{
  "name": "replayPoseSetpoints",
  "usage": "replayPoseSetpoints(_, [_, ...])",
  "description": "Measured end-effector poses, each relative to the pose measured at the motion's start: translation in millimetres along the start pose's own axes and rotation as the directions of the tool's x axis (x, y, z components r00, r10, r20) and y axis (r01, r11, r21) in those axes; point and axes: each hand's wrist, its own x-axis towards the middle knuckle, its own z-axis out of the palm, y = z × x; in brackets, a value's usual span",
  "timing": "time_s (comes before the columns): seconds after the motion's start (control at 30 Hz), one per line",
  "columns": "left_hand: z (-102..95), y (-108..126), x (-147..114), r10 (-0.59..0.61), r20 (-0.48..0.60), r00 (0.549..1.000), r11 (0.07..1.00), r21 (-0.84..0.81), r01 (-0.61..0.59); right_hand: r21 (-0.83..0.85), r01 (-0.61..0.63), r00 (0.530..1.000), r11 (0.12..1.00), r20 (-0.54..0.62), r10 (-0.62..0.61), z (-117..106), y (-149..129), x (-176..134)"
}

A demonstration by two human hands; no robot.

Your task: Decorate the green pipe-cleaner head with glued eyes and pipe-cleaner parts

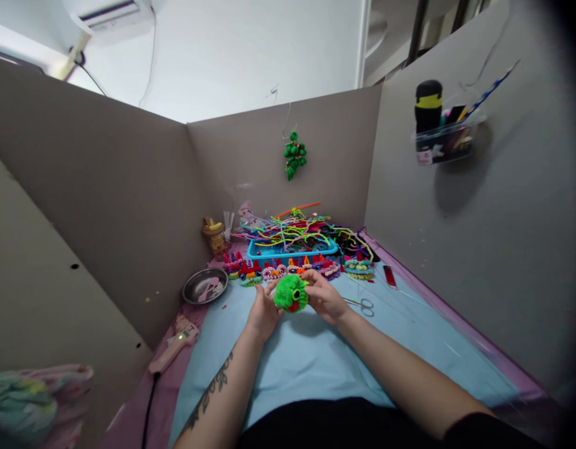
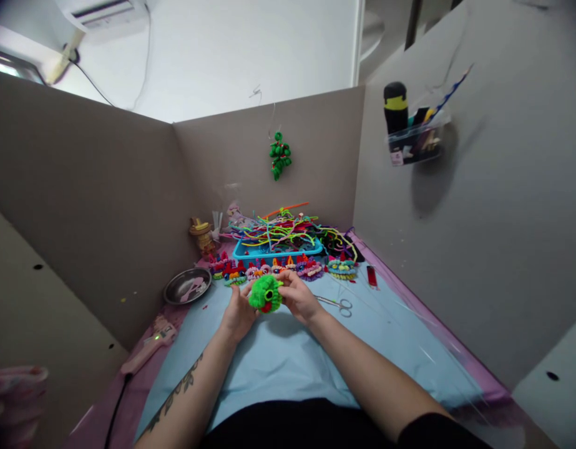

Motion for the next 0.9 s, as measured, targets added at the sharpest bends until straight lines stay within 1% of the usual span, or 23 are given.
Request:
replayPoseSetpoints(0.17, [-0.6, -0.2, -1.6, 0.022, 0.019, 1.000, 0.999, 0.047, -0.023, -0.222, 0.058, 0.998, 0.973, 0.025, -0.054, -1.1, 6.9, -0.2])
replayPoseSetpoints(0.23, [-2.5, -0.9, -1.4, 0.045, 0.019, 0.999, 0.993, 0.104, -0.046, -0.315, 0.083, 0.997, 0.946, 0.036, -0.075, -1.2, 8.4, 0.1])
replayPoseSetpoints(0.33, [-5.4, -2.3, -0.2, 0.130, 0.003, 0.992, 0.964, 0.234, -0.127, -0.421, 0.084, 0.996, 0.903, 0.069, -0.061, -0.1, 6.4, 0.0])
replayPoseSetpoints(0.4, [-6.5, -2.6, 0.2, 0.202, -0.014, 0.979, 0.916, 0.356, -0.184, -0.464, 0.068, 0.995, 0.883, 0.092, -0.029, 0.0, 4.3, 0.0])
replayPoseSetpoints(0.47, [-6.3, -1.9, -0.5, 0.277, -0.005, 0.961, 0.832, 0.503, -0.236, -0.486, 0.056, 0.994, 0.872, 0.112, -0.001, -1.0, 3.4, 0.2])
replayPoseSetpoints(0.53, [-5.0, -0.3, -2.3, 0.320, 0.053, 0.946, 0.724, 0.630, -0.281, -0.503, 0.055, 0.991, 0.863, 0.131, 0.013, -2.6, 4.0, 0.4])
replayPoseSetpoints(0.63, [-2.6, 2.4, -5.5, 0.298, 0.158, 0.942, 0.608, 0.729, -0.314, -0.553, 0.072, 0.988, 0.830, 0.152, 0.015, -4.0, 5.8, -0.1])
replayPoseSetpoints(0.77, [-2.7, 3.7, -6.9, 0.266, 0.215, 0.940, 0.534, 0.779, -0.330, -0.596, 0.096, 0.985, 0.797, 0.170, 0.009, -3.0, 6.7, -1.3])
replayPoseSetpoints(0.9, [-5.4, 2.3, -6.3, 0.242, 0.237, 0.941, 0.524, 0.784, -0.332, -0.612, 0.103, 0.983, 0.784, 0.182, 0.013, -2.7, 7.4, -1.5])
